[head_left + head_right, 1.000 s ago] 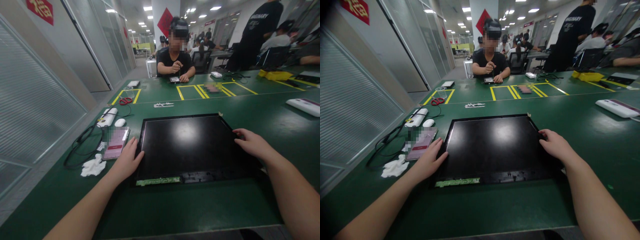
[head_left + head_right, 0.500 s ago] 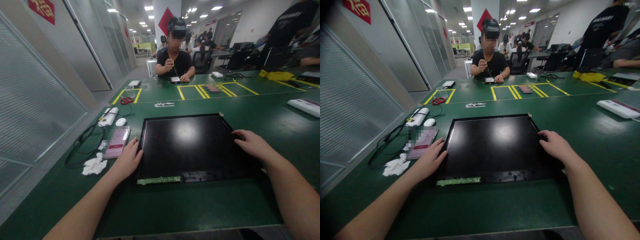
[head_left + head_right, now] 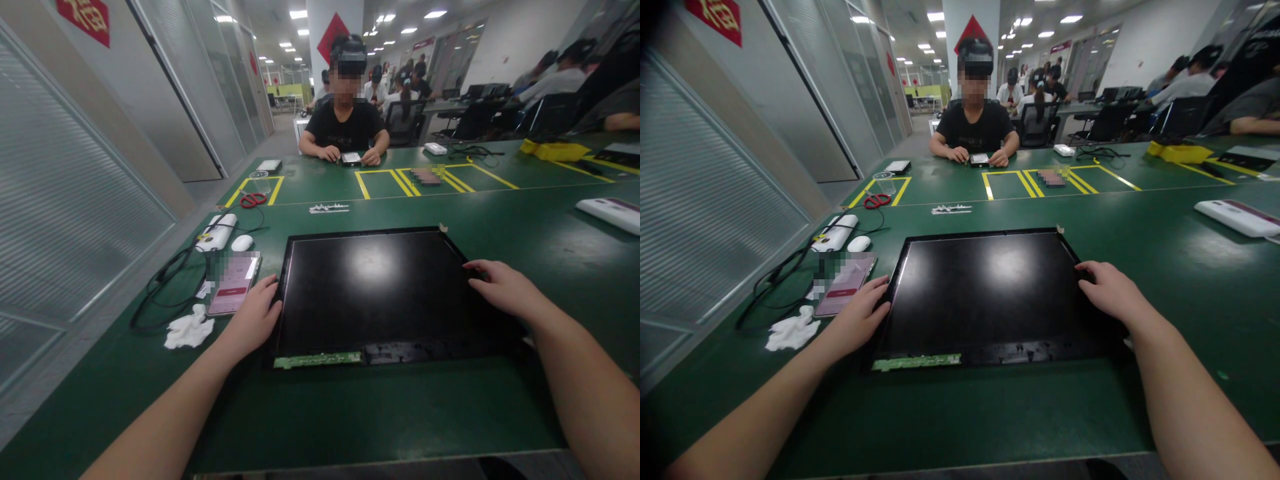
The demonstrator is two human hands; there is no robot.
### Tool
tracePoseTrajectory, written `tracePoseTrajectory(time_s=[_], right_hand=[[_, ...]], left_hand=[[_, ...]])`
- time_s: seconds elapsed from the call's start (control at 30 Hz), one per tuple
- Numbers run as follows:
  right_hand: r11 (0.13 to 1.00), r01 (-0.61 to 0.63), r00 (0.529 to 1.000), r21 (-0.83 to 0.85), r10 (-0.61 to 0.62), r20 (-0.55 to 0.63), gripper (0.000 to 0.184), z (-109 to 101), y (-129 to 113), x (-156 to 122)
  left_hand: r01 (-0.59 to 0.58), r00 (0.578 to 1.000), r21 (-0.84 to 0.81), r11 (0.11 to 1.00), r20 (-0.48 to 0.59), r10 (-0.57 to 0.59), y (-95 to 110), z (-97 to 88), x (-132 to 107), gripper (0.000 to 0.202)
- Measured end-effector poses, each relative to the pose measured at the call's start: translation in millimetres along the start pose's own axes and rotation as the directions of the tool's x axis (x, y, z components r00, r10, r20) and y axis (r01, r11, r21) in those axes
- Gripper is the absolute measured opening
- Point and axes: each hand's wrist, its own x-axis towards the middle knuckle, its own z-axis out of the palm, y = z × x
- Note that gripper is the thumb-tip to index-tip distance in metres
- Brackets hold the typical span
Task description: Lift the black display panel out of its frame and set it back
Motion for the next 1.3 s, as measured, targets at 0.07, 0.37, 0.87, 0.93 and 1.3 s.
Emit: tracePoseTrajectory(time_s=[0.07, 0.37, 0.87, 0.93, 1.3], right_hand=[[1.000, 0.005, 1.000, -0.001, -0.005, -0.003, 0.045, 0.4, 0.9, 0.2], [1.000, 0.007, 1.000, -0.010, -0.007, 0.007, 0.047, 2.4, 4.0, 0.5], [0.995, -0.013, 0.997, -0.095, 0.020, 0.071, 0.051, 0.0, 2.1, -0.8], [0.995, -0.017, 0.996, -0.094, 0.025, 0.083, 0.052, -2.3, -0.5, -1.7], [0.996, -0.017, 0.997, -0.082, 0.023, 0.074, 0.051, -2.8, -3.3, -3.1]], left_hand=[[-0.003, 1.000, -0.035, 0.999, -0.009, 0.003, 2.3, -1.4, 0.3, 0.044], [0.070, 0.985, -0.377, 0.924, -0.121, -0.123, 14.8, -9.7, -1.3, 0.038], [0.344, 0.863, -0.908, 0.239, 0.205, -0.463, 42.7, -8.2, -5.9, 0.046], [0.357, 0.835, -0.915, 0.189, 0.223, -0.503, 45.5, -8.8, -5.7, 0.044], [0.410, 0.716, -0.912, -0.010, 0.329, -0.616, 60.6, -13.9, -3.9, 0.042]])
